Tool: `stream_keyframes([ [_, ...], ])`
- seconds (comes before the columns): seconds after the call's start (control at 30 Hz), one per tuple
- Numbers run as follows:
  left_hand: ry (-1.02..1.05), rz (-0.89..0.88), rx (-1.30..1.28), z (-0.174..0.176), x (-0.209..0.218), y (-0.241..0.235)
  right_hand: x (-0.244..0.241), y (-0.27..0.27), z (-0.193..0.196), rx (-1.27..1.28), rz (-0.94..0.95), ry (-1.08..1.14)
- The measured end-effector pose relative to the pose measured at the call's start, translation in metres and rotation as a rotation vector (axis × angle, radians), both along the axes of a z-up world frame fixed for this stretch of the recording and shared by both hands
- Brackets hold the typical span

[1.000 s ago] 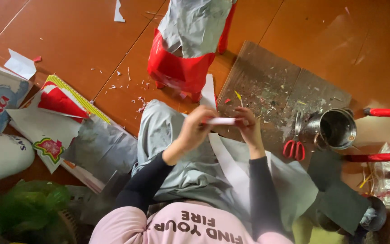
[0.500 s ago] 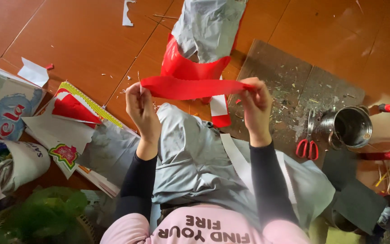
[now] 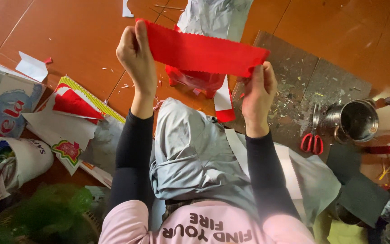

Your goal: Applying decorative red paper to a lantern frame using glue and scissors.

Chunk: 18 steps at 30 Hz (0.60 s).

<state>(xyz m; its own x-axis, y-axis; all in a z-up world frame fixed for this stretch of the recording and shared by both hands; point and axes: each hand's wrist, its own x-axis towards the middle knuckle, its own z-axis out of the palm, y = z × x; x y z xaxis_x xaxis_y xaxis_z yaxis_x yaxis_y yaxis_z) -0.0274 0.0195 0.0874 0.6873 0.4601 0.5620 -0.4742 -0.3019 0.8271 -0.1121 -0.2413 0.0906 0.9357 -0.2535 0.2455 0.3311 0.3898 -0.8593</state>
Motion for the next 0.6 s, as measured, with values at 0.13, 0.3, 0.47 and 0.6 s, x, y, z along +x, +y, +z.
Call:
stream_keyframes([
  [0.13,0.047,-0.006,0.056,-0.013,0.021,0.004,0.011,0.006,-0.012,-0.036,-0.028,0.034],
  [0.3,0.124,0.009,0.261,-0.034,0.044,0.008,0.02,-0.002,-0.05,-0.39,-0.165,0.167],
  [0.47,0.177,-0.013,0.315,-0.032,0.05,0.007,0.021,0.003,-0.041,-0.353,-0.181,0.189],
  [0.6,0.247,-0.024,0.383,-0.037,0.055,0.007,0.021,0.006,-0.041,-0.322,-0.118,0.211],
])
